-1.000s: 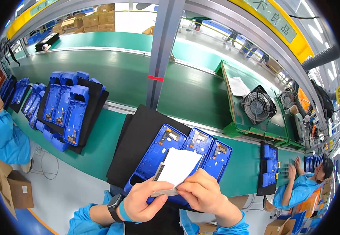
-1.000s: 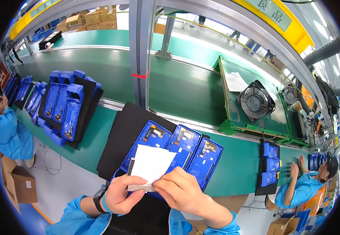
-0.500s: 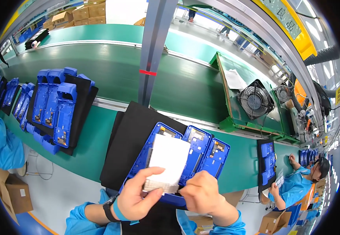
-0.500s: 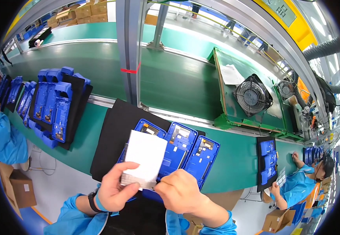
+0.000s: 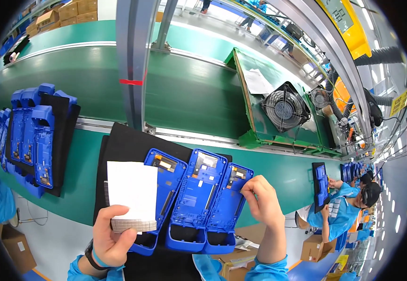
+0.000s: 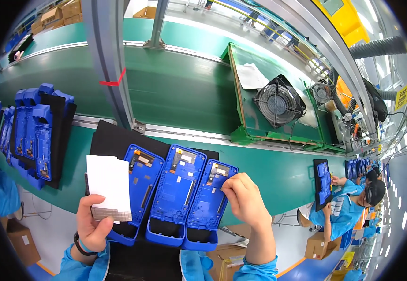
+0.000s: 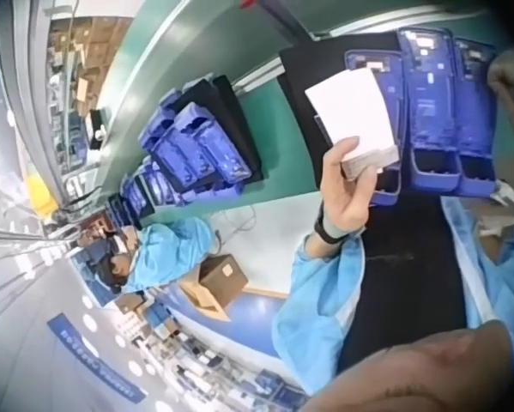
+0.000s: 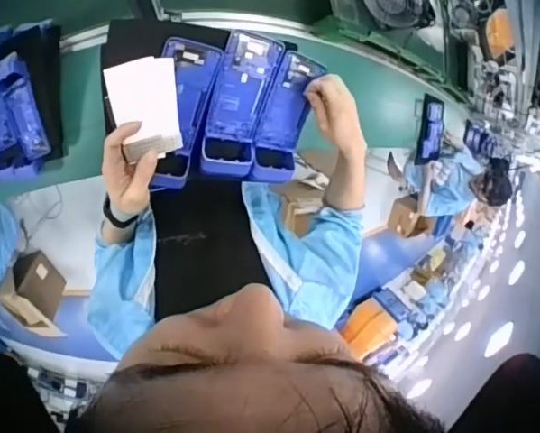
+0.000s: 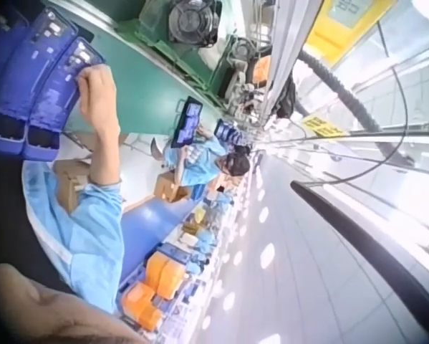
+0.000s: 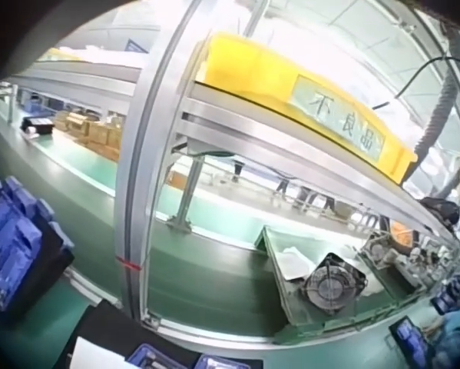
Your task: The person peels adhesive pads from a sheet and attaches them onto the inside of plastic device casings on a tray, then moves the tray along the assembly line to repeat the process with a new batch of casings.
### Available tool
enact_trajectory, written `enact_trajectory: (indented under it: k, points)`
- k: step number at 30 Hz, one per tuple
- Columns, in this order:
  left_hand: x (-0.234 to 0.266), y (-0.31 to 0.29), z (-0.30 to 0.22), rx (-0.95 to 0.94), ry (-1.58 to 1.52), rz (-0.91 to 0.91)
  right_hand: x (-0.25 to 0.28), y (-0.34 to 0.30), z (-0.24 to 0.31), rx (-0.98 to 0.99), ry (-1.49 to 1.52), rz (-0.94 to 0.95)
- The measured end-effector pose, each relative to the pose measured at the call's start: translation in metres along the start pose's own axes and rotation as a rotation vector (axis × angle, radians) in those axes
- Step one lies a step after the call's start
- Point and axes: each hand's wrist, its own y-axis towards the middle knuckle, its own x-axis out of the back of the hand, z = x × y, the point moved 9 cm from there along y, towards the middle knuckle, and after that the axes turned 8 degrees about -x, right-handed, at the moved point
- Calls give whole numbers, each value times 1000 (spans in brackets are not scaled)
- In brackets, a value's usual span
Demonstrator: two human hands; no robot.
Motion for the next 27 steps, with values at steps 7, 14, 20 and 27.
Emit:
enact_trajectory:
  k: [7, 14, 20, 27]
  points:
    - [0, -1, 2, 17, 108, 4, 3, 23, 4, 44, -70, 0]
    - [3, -5, 2, 7, 184, -22, -4, 35, 3, 47, -100, 108]
    - [5, -7, 4, 21, 197, -46, -9, 35, 2, 68, -122, 117]
    - [7, -8, 6, 11, 203, -47, -10, 36, 3, 74, -145, 116]
